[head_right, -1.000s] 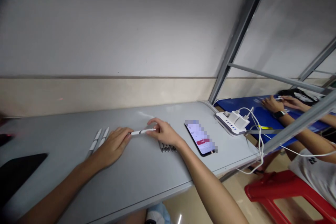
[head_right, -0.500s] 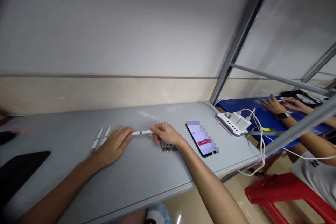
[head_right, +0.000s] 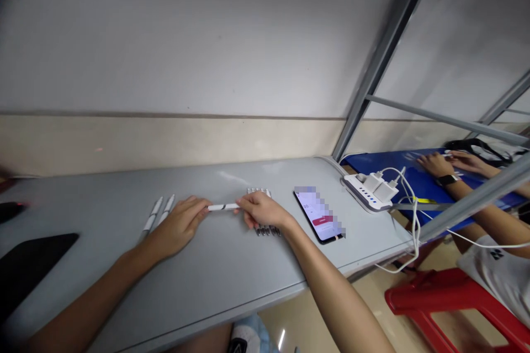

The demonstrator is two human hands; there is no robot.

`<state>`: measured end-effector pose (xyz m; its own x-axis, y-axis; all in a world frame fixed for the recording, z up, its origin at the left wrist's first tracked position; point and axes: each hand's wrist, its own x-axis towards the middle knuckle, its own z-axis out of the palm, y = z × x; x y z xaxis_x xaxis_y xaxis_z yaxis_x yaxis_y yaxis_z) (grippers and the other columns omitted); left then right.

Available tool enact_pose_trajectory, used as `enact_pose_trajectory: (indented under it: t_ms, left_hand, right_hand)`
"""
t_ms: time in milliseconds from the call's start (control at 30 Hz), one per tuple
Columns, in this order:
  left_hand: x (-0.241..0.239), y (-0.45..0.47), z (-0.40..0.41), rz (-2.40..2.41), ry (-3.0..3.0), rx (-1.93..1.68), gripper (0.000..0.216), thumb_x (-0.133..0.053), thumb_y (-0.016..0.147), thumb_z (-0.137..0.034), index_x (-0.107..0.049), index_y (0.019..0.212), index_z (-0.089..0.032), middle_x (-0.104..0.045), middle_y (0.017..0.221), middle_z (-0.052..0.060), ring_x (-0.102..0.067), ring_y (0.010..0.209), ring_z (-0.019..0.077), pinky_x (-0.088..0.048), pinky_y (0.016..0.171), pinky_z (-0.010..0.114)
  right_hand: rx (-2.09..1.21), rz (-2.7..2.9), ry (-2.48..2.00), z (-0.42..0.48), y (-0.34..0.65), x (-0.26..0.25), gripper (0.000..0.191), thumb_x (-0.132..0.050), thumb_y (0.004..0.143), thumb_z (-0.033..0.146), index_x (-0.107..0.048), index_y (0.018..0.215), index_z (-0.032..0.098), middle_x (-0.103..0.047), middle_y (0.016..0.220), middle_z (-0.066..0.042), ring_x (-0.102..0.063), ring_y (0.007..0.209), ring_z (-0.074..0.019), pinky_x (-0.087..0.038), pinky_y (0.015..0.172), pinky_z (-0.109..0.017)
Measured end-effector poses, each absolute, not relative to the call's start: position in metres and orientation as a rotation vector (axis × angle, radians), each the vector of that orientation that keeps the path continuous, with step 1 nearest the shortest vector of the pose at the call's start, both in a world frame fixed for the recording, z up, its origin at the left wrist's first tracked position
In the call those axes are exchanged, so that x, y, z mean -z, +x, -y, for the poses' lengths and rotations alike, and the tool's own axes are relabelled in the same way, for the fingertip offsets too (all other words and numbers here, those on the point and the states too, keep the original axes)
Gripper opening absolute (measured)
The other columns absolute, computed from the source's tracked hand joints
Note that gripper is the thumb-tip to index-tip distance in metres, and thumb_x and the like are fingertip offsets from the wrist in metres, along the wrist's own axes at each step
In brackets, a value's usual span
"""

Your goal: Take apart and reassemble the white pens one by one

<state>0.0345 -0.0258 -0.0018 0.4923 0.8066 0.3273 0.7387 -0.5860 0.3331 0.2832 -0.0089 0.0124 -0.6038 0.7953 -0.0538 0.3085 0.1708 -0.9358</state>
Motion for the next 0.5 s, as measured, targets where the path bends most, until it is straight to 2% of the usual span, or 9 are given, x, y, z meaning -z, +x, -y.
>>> enact_pose_trajectory:
  t_ms: [100,167,233,367,500]
  left_hand:
    - [0.003,0.033,0.024,-1.355,2.543,-0.675,0.032,-0.031,0.098,-0.033,-0.058,0.087,-0.02,-0.058,0.08,0.002,-0.053,0.077,0.0183,-0.04,0.074,0.032]
    - [0.001,0.033,0.024,-1.352,2.476,-0.688,0.032,-0.032,0.097,-0.035,-0.057,0.084,-0.02,-0.058,0.076,0.001,-0.053,0.072,0.0171,-0.04,0.07,0.03]
    - [-0.003,0.033,0.026,-1.344,2.405,-0.699,0.033,-0.033,0.096,-0.037,-0.056,0.08,-0.02,-0.059,0.072,0.0,-0.053,0.068,0.0162,-0.04,0.066,0.029]
    - [-0.013,0.033,0.028,-1.329,2.335,-0.661,0.035,-0.032,0.095,-0.038,-0.052,0.072,-0.02,-0.057,0.066,-0.002,-0.052,0.064,0.0148,-0.039,0.063,0.027]
    - [-0.015,0.029,0.028,-1.342,2.335,-0.617,0.034,-0.032,0.094,-0.035,-0.049,0.069,-0.02,-0.053,0.062,-0.003,-0.051,0.061,0.0142,-0.037,0.06,0.026]
  right_hand:
    - [-1.124,2.053,-1.032,0.012,0.28,-0.014,0.04,-0.048,0.093,0.049,-0.067,0.087,0.014,-0.057,0.058,0.001,-0.046,0.049,-0.0092,-0.036,0.05,-0.022]
    - [-0.869,2.049,-0.986,0.014,0.278,-0.016,0.032,-0.059,0.088,0.045,-0.068,0.101,0.018,-0.063,0.072,-0.001,-0.05,0.059,-0.0109,-0.039,0.058,-0.023]
    - [-0.692,2.077,-0.914,0.015,0.277,-0.018,0.033,-0.065,0.085,0.041,-0.066,0.112,0.022,-0.067,0.088,-0.003,-0.056,0.071,-0.0137,-0.042,0.067,-0.025]
    - [-0.494,2.209,-0.83,0.017,0.277,-0.019,0.026,-0.055,0.092,0.036,-0.067,0.112,0.024,-0.068,0.096,-0.007,-0.059,0.086,-0.0184,-0.041,0.078,-0.029]
    - [-0.378,2.312,-0.901,0.021,0.273,-0.018,0.034,-0.04,0.099,0.04,-0.065,0.114,0.023,-0.069,0.094,-0.008,-0.06,0.083,-0.0192,-0.039,0.076,-0.029]
